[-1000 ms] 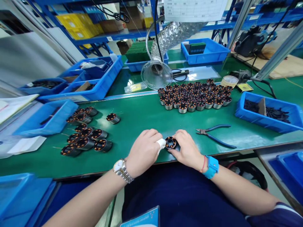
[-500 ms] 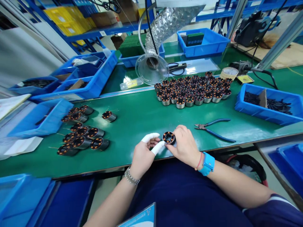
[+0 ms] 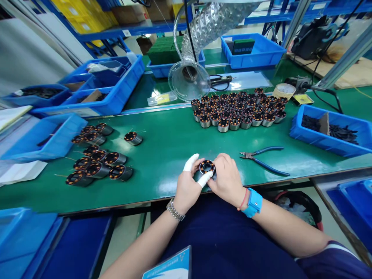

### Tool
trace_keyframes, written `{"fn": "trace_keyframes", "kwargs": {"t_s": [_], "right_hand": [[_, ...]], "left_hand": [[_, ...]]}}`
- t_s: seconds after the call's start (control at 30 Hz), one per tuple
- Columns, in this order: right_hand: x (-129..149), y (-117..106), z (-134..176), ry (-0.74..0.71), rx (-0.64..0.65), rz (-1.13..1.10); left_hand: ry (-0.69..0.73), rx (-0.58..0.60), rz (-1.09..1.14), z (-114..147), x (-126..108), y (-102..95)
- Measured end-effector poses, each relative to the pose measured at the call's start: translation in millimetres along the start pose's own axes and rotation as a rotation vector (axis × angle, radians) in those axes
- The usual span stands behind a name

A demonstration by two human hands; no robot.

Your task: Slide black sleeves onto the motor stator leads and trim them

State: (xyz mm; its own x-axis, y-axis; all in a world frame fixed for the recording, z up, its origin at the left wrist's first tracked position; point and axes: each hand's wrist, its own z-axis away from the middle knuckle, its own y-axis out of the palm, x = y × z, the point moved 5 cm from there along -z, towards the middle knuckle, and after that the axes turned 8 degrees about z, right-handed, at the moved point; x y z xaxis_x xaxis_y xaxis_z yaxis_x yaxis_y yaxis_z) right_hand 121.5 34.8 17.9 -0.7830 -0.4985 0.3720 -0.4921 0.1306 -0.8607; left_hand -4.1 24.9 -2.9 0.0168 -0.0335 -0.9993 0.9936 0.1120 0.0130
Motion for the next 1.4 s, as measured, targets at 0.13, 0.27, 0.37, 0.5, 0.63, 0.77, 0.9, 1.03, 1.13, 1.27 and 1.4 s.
{"fn": "trace_keyframes", "kwargs": {"t_s": [0.13,0.27,0.37,0.5,0.63,0.77,0.9,1.03,1.13,1.27,1.4], "right_hand": [[-16,-10,-4,-0.016,0.088,-0.272],[-30,-16,-20,0.041,0.077,-0.371],[-21,-14,-34,-0.031,0.083,-0.299],[-10,-13,-49,-0.099,0.105,-0.196],[-10,-16,-51,-0.127,0.160,-0.200],[-24,-28,-39,-0.086,0.147,-0.210],[-55,-47,-23,-0.048,0.063,-0.063],[-103,-61,-3,-0.084,0.051,0.313],[-138,-63,14,-0.078,0.127,0.527],[-152,-60,27,-0.122,0.182,0.638],[-138,-60,21,-0.111,0.137,0.650]], "left_hand": [[-0.090,0.160,0.076,-7,6,5.7],[-0.139,0.236,0.110,-13,4,-0.5],[-0.162,0.263,0.148,-13,5,-0.9],[-0.189,0.290,0.182,-11,6,1.2],[-0.139,0.252,0.206,-12,1,1.4],[-0.088,0.043,0.102,-18,-5,-1.1],[0.008,-0.071,-0.106,-27,-13,0.7],[0.040,-0.080,-0.094,-32,-14,1.3],[0.010,-0.021,0.011,-32,-11,4.4],[-0.086,0.095,0.177,-30,-7,14.5],[-0.131,0.070,0.211,-33,-7,17.8]]}}
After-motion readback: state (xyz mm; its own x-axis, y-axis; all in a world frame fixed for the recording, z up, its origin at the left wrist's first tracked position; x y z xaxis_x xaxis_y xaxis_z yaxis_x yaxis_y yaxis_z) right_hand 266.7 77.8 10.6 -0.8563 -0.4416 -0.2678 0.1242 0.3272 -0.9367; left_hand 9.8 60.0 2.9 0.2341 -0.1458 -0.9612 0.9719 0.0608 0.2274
